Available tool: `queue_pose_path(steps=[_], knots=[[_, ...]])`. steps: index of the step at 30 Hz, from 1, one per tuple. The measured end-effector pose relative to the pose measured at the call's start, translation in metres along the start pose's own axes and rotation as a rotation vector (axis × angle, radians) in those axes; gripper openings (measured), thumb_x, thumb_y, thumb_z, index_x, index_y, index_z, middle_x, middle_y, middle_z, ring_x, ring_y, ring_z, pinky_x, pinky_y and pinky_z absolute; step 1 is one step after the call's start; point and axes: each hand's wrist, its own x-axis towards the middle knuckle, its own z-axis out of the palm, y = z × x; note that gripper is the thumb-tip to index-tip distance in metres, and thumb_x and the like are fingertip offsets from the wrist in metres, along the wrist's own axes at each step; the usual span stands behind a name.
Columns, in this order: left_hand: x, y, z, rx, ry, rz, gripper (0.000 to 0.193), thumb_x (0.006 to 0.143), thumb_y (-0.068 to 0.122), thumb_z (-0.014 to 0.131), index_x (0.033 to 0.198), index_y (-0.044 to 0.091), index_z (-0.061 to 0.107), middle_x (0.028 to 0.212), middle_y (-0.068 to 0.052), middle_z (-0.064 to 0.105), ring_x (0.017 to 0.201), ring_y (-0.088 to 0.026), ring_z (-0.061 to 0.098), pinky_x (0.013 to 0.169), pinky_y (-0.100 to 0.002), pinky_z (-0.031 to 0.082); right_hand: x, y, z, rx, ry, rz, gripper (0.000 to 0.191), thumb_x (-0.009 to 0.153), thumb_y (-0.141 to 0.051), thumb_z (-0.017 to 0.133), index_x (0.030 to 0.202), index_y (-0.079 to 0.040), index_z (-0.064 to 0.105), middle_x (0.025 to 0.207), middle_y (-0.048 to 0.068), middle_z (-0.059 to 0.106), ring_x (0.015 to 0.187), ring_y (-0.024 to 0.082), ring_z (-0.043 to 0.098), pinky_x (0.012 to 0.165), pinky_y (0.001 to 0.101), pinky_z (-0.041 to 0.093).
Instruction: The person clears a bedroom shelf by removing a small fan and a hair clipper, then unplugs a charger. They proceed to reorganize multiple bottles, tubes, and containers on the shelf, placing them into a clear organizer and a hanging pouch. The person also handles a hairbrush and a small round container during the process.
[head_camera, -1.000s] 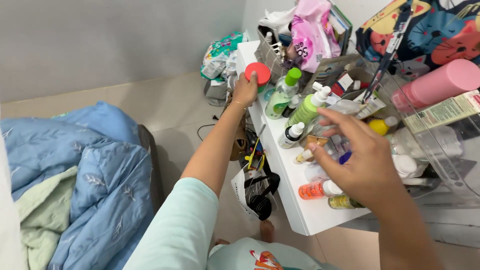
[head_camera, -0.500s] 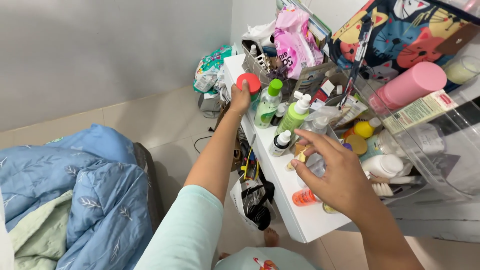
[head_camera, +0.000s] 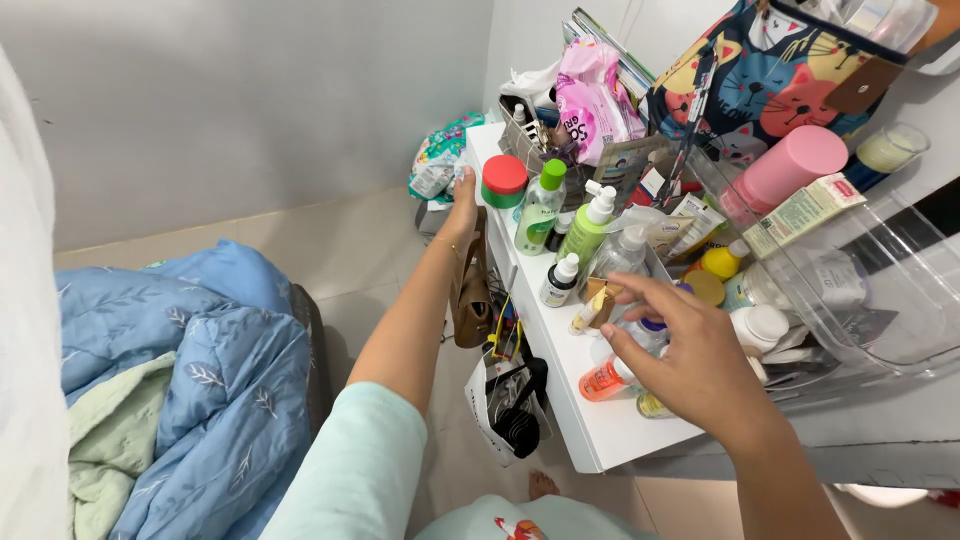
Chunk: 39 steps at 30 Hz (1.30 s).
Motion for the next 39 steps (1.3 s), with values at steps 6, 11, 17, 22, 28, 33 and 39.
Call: queue_pose_path(steps=[6,11,17,22,28,33,39], knots=[[-0.092,0.072,0.046,0.331,0.234,0.76,0.053,0.099,0.032,0.062,0.142,0.004,0.049,0.14,-0.016,0.053,0.133,-0.029,0.051,0.113,-0.04,0.04,-0.022,0.015,-0.042,0.174,0.012,0.061,0.04,0.077,-0.018,0.079,0.116,-0.01,0.075,0.094,0.005,0.078,0.082,0.012,0.078,0.074,0.0294,0.062],[-0.21,0.154,0.103,0.504,0.143,1.142,0.025,0.092,0.011,0.067,0.116,0.006,0.065,0.114,-0.011,0.062,0.109,-0.029,0.058,0.098,-0.039,0.048,-0.022,0.039,-0.106,0.13,0.349,0.005,0.024,0.089,-0.015,0.075,0.11,-0.003,0.075,0.095,0.007,0.078,0.086,0.012,0.073,0.079,0.0281,0.06],[-0.26,0.188,0.173,0.693,-0.109,1.214,0.026,0.093,0.01,0.069,0.118,0.009,0.066,0.105,-0.008,0.06,0.106,-0.027,0.061,0.095,-0.039,0.05,0.031,0.071,-0.14,-0.265,0.355,0.068,0.051,0.079,-0.034,0.087,0.112,0.001,0.074,0.094,0.017,0.076,0.083,0.026,0.074,0.074,0.0381,0.057],[-0.23,0.196,0.236,0.847,-0.103,1.477,0.033,0.097,0.012,0.072,0.127,0.01,0.06,0.127,-0.009,0.06,0.122,-0.028,0.059,0.101,-0.04,0.054,0.044,0.085,-0.136,-0.324,0.278,0.091,0.035,0.083,-0.03,0.082,0.106,-0.003,0.078,0.084,0.017,0.076,0.079,0.032,0.074,0.076,0.0398,0.057],[-0.207,0.202,0.265,1.327,-0.175,1.471,0.052,0.075,0.003,0.072,0.126,0.011,0.065,0.111,-0.008,0.057,0.11,-0.029,0.055,0.09,-0.044,0.052,0.015,0.098,-0.17,-0.104,0.389,0.296,0.029,0.085,-0.025,0.079,0.105,-0.004,0.077,0.08,0.012,0.078,0.07,0.021,0.075,0.066,0.0346,0.058],[-0.196,0.204,0.272,1.165,-0.418,1.278,0.043,0.072,-0.002,0.07,0.113,0.011,0.07,0.11,-0.016,0.055,0.107,-0.034,0.053,0.09,-0.042,0.052,-0.005,0.109,-0.183,-0.088,0.471,0.279,0.029,0.085,-0.022,0.081,0.109,-0.005,0.077,0.085,0.009,0.078,0.075,0.017,0.075,0.07,0.0311,0.057],[-0.199,0.213,0.265,1.164,-0.556,1.132,0.048,0.067,-0.003,0.071,0.114,0.006,0.066,0.106,-0.015,0.06,0.107,-0.035,0.061,0.089,-0.044,0.051,-0.016,0.115,-0.175,-0.024,0.481,0.262,0.028,0.086,-0.019,0.081,0.109,-0.004,0.077,0.088,0.008,0.078,0.078,0.014,0.075,0.072,0.0287,0.058]])
